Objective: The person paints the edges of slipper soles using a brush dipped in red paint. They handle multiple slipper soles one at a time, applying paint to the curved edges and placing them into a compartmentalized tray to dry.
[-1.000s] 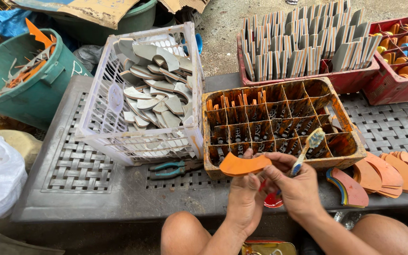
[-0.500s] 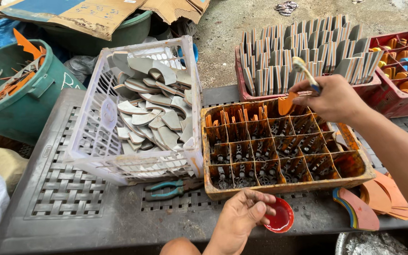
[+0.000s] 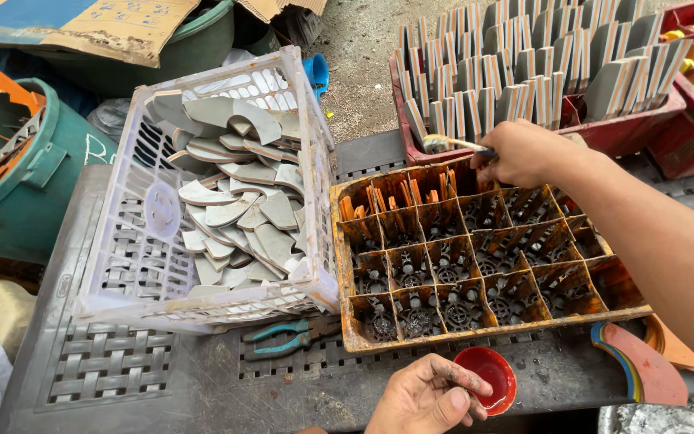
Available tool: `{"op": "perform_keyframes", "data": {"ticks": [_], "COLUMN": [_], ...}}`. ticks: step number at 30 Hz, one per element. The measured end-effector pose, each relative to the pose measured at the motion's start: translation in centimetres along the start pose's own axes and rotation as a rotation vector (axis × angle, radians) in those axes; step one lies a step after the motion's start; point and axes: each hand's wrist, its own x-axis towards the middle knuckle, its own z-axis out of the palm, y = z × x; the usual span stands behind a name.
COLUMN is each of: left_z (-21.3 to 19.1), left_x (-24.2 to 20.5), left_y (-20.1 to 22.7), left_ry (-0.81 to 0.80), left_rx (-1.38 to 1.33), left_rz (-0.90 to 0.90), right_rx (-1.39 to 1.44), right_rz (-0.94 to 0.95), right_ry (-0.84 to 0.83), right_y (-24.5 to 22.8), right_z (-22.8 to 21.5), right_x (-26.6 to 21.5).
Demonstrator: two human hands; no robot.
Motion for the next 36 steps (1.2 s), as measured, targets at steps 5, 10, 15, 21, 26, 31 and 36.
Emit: {"op": "perform_keyframes", "data": {"ticks": [5,10,15,21,26,31,36], "left_z": [-0.2,0.1,0.3,0.6,1.0,1.3,1.8], "left_x": [-0.1,-0.5,-0.7,-0.8,-0.6,-0.5,-0.4], "left_y": [-0.1,0.4,0.7,0.8,0.8,1.0,1.1], "left_ry": [0.031,0.041,0.007,0.022,0.006,0.022,0.039], "left_rx": [0.001,0.034,0.025,0.026,-0.013,0.021,0.067], "left_rz": [-0.032,-0.016,-0.035,-0.06,-0.017,-0.017,0.028], "right_rx": [-0.307,-0.404,-0.357,-0.26,-0.115,0.048,0.174], "right_rz": [0.018,0.009,0.03,0.014,-0.005,0.048,-0.099], "right_ry": [-0.034,0.052,0.18,0.295,0.309,0.332,0.355], "right_y": [-1.2,-2.1,-1.7,-0.2,0.9,1.8,-0.3], "right_z": [0.8,1.2,2.6,3.0,1.8,1.9,0.7], "right_x": [0.3,-0.1,-0.7,-0.9,-1.4,-2.7,-4.5]}}
